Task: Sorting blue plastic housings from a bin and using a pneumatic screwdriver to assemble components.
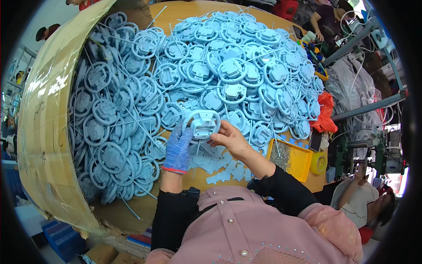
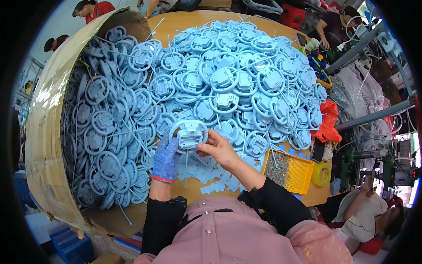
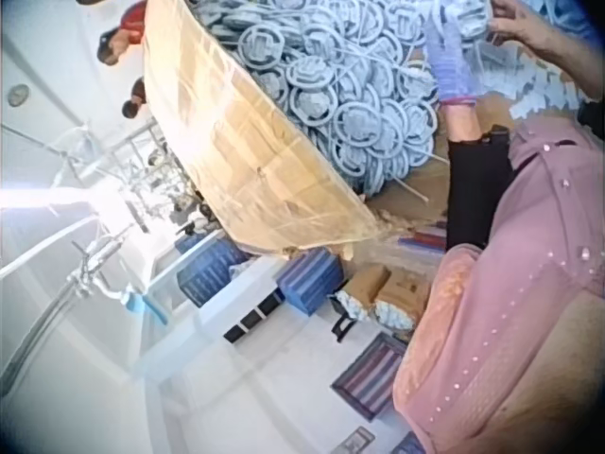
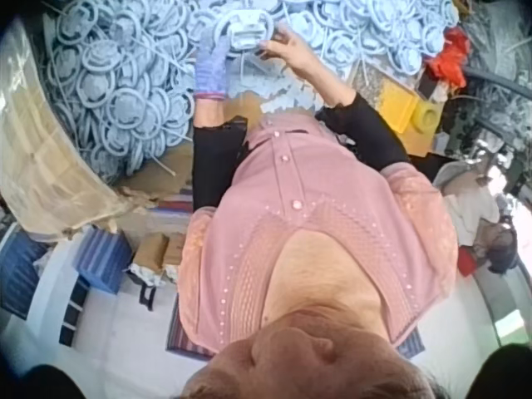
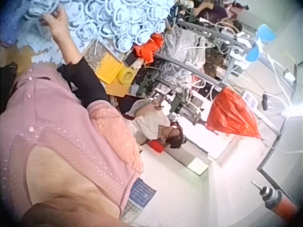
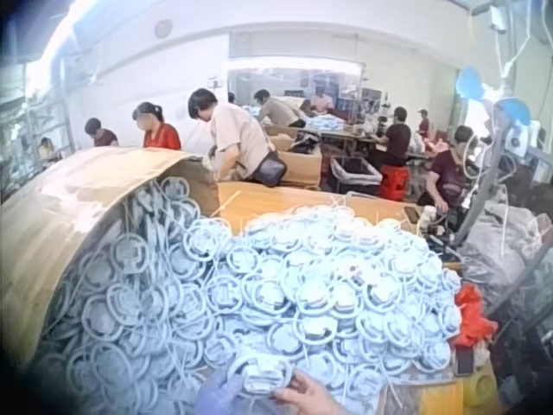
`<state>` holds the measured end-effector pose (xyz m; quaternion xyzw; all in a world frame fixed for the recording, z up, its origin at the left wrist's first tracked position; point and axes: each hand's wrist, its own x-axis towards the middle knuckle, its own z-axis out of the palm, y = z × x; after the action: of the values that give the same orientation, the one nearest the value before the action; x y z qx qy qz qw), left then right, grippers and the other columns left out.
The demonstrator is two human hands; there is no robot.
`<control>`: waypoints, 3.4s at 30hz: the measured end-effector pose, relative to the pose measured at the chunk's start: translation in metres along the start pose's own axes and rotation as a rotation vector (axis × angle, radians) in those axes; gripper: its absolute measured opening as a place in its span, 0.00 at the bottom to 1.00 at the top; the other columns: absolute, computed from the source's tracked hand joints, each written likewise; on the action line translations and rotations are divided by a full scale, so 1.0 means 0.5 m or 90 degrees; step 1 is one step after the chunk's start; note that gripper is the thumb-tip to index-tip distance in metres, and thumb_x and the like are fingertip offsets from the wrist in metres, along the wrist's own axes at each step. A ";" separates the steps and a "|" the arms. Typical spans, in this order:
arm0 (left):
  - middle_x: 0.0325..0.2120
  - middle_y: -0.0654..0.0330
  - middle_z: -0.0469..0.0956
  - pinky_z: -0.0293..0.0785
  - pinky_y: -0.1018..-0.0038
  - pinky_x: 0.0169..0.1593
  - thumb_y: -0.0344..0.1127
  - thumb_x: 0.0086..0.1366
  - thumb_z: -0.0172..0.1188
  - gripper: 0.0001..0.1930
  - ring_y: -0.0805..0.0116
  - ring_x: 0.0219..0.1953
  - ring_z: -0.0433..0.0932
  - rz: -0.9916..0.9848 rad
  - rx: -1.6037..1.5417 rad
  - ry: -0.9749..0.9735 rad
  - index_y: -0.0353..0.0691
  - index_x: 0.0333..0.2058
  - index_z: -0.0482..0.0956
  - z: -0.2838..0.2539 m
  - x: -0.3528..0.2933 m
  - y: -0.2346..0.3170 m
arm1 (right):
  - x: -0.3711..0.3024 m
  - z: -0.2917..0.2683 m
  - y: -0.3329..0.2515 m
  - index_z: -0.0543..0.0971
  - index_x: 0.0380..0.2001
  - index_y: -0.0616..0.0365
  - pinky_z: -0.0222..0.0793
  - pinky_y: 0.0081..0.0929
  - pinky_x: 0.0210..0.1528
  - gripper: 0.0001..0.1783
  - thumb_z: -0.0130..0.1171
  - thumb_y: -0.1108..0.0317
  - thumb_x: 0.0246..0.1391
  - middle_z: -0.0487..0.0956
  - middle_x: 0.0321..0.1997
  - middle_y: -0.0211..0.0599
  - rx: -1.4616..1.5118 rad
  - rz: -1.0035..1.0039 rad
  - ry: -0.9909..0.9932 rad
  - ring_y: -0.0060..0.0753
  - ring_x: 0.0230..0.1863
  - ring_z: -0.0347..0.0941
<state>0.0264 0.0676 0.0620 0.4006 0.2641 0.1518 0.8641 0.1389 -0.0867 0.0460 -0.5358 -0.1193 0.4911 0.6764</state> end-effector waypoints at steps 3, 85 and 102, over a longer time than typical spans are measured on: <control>0.51 0.54 0.70 0.68 0.70 0.55 0.29 0.61 0.56 0.24 0.65 0.52 0.70 0.079 0.234 0.090 0.35 0.57 0.65 -0.014 -0.031 0.018 | -0.008 0.006 -0.012 0.68 0.49 0.56 0.73 0.28 0.40 0.21 0.61 0.66 0.53 0.77 0.40 0.33 0.049 -0.053 0.048 0.29 0.39 0.75; 0.44 0.56 0.76 0.79 0.70 0.44 0.28 0.60 0.59 0.21 0.64 0.44 0.77 -0.052 0.123 -0.073 0.36 0.52 0.70 0.140 0.169 0.005 | 0.072 -0.180 -0.277 0.74 0.42 0.62 0.68 0.31 0.38 0.24 0.68 0.61 0.44 0.76 0.36 0.39 -0.604 -0.499 0.403 0.35 0.33 0.71; 0.42 0.53 0.75 0.72 0.72 0.43 0.41 0.55 0.67 0.34 0.67 0.38 0.75 0.151 0.596 -0.034 0.36 0.58 0.65 0.326 0.457 0.077 | 0.155 -0.414 -0.486 0.74 0.49 0.56 0.66 0.34 0.52 0.28 0.61 0.67 0.39 0.74 0.44 0.43 -0.844 -0.342 0.371 0.46 0.48 0.72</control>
<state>0.3048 0.1003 0.1030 0.7774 0.2343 0.1036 0.5744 0.4496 -0.1374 0.1402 -0.8893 -0.3314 -0.0247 0.3143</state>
